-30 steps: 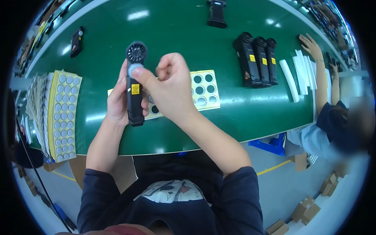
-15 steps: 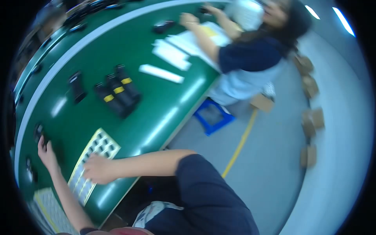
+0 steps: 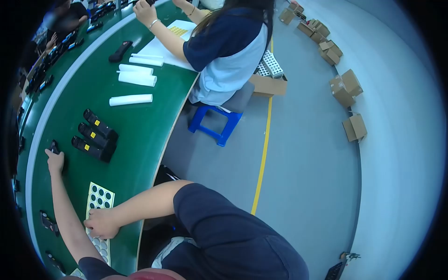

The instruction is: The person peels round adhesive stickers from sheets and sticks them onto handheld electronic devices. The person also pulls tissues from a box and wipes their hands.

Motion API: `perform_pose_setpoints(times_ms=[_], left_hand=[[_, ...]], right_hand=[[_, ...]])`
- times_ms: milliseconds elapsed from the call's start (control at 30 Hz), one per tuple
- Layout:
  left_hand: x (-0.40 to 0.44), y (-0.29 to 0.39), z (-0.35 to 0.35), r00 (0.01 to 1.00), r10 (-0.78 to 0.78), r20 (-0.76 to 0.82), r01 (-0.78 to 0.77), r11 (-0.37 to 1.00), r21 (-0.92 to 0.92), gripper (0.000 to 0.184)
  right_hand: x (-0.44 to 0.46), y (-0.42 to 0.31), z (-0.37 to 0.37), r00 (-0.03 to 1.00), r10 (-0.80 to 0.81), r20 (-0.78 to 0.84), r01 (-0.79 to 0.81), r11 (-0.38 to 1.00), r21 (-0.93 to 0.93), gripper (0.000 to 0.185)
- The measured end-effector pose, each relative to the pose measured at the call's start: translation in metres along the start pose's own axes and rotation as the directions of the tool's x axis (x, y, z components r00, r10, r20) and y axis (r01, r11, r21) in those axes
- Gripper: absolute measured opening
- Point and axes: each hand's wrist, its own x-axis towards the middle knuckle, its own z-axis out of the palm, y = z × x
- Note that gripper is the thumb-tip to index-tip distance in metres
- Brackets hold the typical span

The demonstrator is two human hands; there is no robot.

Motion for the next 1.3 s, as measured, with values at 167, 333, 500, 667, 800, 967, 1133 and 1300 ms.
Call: perform_pose_setpoints(times_ms=[167, 333, 500, 667, 800, 967, 1133, 1300], left_hand=[[-0.027, -0.034, -0.040, 0.988, 0.045, 0.148, 0.068, 0.730, -0.680, 0.099], [-0.165, -0.024, -0.092, 0.990, -0.057, 0.129, 0.139, 0.246, -0.959, 0.089], [-0.253, -0.087, -0.086, 0.991, -0.018, 0.133, 0.127, -0.205, -0.971, 0.082], [-0.302, -0.095, -0.076, 0.981, -0.183, 0.070, 0.053, -0.096, -0.994, 0.082], [-0.320, -0.090, -0.082, 0.986, -0.154, 0.068, 0.032, -0.224, -0.974, 0.086], [-0.332, -0.090, -0.087, 0.993, -0.099, 0.061, 0.048, -0.131, -0.990, 0.093], [-0.321, -0.099, -0.079, 0.988, -0.133, 0.072, 0.037, -0.248, -0.968, 0.085], [-0.306, -0.101, -0.075, 0.998, -0.055, 0.013, 0.001, -0.204, -0.979, 0.088]], right_hand=[[0.002, -0.003, -0.006, 0.997, 0.013, 0.073, -0.010, 0.999, -0.043, 0.026], [0.001, -0.007, -0.004, 0.999, -0.035, 0.027, 0.035, 0.999, -0.009, 0.022], [0.002, -0.003, -0.007, 1.000, -0.028, -0.012, 0.028, 0.999, -0.041, 0.021], [-0.001, 0.000, -0.015, 0.997, -0.019, -0.073, 0.024, 0.997, 0.069, 0.026], [-0.001, 0.002, -0.024, 0.947, 0.257, -0.191, -0.185, 0.927, 0.327, 0.029], [0.002, 0.007, -0.022, 0.817, 0.498, -0.291, -0.307, 0.803, 0.511, 0.027], [-0.001, 0.019, -0.022, 0.869, 0.420, -0.260, -0.207, 0.787, 0.581, 0.023], [0.006, 0.028, -0.027, 0.779, 0.624, -0.063, -0.210, 0.354, 0.911, 0.019]])
